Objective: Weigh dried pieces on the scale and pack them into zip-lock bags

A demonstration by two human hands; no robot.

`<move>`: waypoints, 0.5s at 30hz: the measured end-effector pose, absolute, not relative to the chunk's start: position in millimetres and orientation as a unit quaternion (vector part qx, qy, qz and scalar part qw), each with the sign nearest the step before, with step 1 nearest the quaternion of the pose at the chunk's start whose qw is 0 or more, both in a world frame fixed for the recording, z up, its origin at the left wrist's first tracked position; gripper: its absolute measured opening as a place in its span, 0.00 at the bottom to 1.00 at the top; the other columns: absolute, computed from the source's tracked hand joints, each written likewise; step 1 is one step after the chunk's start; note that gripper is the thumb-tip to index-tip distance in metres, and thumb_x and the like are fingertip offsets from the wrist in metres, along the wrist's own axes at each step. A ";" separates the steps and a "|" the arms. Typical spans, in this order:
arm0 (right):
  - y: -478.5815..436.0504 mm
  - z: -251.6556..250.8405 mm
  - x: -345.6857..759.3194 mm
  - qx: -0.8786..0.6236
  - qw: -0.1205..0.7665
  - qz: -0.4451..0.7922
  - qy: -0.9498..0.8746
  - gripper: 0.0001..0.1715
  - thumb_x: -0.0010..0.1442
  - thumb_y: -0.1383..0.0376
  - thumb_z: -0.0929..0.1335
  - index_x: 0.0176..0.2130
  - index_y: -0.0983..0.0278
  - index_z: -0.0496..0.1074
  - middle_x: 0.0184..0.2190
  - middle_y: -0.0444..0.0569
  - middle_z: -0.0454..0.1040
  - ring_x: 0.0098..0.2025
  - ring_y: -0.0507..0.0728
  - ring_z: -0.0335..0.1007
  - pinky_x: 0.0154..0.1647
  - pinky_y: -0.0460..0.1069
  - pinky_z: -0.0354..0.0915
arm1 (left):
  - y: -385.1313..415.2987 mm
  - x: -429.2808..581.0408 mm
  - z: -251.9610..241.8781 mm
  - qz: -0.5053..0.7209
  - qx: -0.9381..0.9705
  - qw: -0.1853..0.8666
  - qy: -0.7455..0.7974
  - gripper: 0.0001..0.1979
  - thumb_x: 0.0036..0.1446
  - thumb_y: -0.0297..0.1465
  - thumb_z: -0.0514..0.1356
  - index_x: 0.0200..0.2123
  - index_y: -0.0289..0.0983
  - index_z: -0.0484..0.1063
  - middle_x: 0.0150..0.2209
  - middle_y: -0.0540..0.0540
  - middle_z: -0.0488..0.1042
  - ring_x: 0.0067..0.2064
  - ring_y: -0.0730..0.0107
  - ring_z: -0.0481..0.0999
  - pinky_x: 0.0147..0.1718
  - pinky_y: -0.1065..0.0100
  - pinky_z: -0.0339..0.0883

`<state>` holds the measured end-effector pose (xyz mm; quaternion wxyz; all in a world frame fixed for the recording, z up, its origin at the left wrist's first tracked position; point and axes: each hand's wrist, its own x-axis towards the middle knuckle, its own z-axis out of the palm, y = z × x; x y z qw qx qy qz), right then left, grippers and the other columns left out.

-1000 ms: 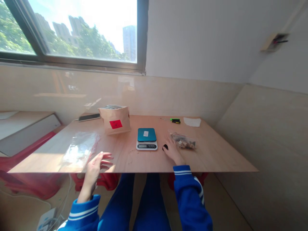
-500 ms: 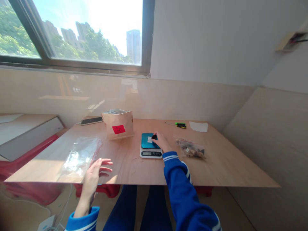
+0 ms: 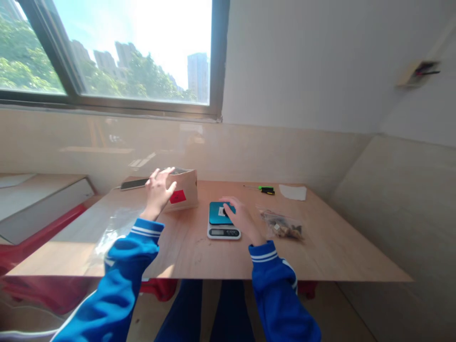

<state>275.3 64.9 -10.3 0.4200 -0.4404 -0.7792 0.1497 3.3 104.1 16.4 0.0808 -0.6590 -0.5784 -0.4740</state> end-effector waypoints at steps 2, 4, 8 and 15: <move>58.2 10.5 254.2 -0.407 0.439 0.177 -0.781 0.16 0.64 0.65 0.61 0.47 0.61 0.73 0.49 0.50 0.75 0.53 0.56 0.69 0.56 0.54 0.64 | 100.4 3.3 7.2 -0.457 -0.684 0.086 -0.561 0.15 0.54 0.25 0.56 0.44 0.41 0.73 0.51 0.41 0.74 0.57 0.48 0.65 0.53 0.48 0.57; 55.6 26.1 231.6 -0.366 0.454 0.205 -0.786 0.17 0.64 0.65 0.60 0.48 0.61 0.73 0.49 0.49 0.75 0.52 0.55 0.70 0.55 0.52 0.65 | 85.6 4.0 -5.5 -0.460 -0.695 0.096 -0.544 0.14 0.53 0.22 0.55 0.41 0.41 0.73 0.45 0.41 0.76 0.52 0.50 0.68 0.49 0.52 0.59; 64.5 34.0 189.1 -0.285 0.408 0.232 -0.836 0.17 0.65 0.69 0.58 0.45 0.62 0.74 0.46 0.47 0.77 0.49 0.52 0.72 0.53 0.48 0.65 | 49.0 9.1 -26.9 -0.476 -0.717 0.040 -0.507 0.17 0.52 0.20 0.52 0.43 0.40 0.69 0.41 0.44 0.74 0.45 0.58 0.70 0.47 0.57 0.61; 75.1 22.8 162.5 -0.308 0.262 0.184 -0.896 0.21 0.61 0.77 0.59 0.41 0.64 0.77 0.41 0.48 0.79 0.43 0.54 0.75 0.46 0.48 0.68 | 14.1 6.4 -56.1 -0.519 -0.723 -0.055 -0.452 0.10 0.56 0.23 0.48 0.24 0.39 0.60 0.35 0.45 0.70 0.42 0.63 0.69 0.40 0.63 0.64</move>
